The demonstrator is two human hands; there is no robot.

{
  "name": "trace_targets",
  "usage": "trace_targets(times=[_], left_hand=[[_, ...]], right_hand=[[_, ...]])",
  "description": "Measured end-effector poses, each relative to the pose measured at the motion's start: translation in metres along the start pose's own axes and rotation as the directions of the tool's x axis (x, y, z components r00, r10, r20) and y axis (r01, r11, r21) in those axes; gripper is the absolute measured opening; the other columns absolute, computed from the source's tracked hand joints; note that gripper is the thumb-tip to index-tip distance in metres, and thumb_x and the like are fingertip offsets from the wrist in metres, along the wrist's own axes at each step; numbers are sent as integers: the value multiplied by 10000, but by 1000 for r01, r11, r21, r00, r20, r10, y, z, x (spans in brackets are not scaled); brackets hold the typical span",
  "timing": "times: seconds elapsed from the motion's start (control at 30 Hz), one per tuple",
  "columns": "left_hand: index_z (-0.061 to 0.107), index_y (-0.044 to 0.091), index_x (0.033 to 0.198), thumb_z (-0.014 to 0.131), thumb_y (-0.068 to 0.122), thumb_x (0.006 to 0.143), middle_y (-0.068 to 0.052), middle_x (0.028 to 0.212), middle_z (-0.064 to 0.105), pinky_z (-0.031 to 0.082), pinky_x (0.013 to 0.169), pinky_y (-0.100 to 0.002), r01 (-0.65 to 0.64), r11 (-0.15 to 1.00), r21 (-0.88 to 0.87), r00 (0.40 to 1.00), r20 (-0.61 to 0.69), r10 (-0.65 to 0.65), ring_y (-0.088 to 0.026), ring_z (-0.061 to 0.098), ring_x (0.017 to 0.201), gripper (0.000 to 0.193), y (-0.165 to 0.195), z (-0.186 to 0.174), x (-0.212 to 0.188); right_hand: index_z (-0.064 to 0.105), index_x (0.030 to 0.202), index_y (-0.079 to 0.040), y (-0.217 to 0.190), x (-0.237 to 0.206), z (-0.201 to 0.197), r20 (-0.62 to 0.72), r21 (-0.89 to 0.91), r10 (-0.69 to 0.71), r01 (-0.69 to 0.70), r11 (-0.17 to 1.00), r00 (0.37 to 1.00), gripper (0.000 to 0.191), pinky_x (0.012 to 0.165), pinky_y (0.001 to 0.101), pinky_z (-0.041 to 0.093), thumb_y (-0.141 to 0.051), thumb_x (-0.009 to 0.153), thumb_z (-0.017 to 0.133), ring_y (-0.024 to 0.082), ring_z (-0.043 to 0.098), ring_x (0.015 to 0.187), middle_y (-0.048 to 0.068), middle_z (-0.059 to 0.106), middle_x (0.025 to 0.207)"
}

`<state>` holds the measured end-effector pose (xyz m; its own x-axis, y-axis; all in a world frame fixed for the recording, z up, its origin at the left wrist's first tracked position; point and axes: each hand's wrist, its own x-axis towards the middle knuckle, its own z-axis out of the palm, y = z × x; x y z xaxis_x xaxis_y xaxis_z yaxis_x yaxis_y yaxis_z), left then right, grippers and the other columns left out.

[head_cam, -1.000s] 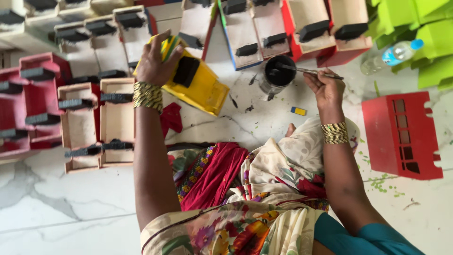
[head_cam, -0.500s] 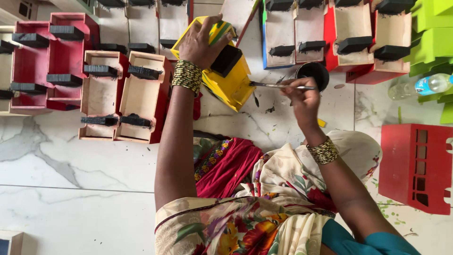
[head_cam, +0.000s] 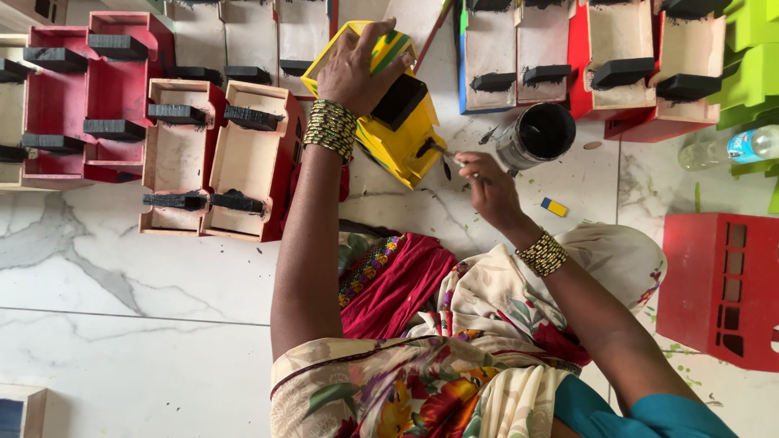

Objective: The person sits on the floor and paints black paint onto the window and trim sections of a yellow wooden toy bus using a small brush, repeatedly dipping the brush into an open paint can and rotating the bus to reach different sides.

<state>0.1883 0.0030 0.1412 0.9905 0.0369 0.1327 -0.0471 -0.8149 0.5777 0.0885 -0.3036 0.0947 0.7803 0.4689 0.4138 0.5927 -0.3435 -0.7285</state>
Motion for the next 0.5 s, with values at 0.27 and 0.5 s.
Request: trace_targets(times=[0.27, 0.5], left_hand=[[483, 368, 1479, 635, 718, 931, -182, 1295, 593, 572, 883, -518, 0, 1000, 9, 1000, 11, 0, -365, 664, 1172, 668, 3, 2, -1], [496, 384, 1455, 663, 711, 909, -173, 1292, 579, 571, 837, -529, 9, 1000, 10, 1000, 10, -9, -382, 660, 1157, 658, 13, 0, -6]], right_hand=[[577, 1042, -57, -9, -14, 15, 43, 95, 93, -97, 991, 995, 115, 822, 318, 631, 36, 988, 617, 253, 746, 1054, 120, 695, 1232], [574, 1060, -64, 4, -2, 13, 4, 22, 96, -96, 995, 995, 112, 805, 325, 615, 36, 1016, 600, 251, 745, 1024, 115, 707, 1215]])
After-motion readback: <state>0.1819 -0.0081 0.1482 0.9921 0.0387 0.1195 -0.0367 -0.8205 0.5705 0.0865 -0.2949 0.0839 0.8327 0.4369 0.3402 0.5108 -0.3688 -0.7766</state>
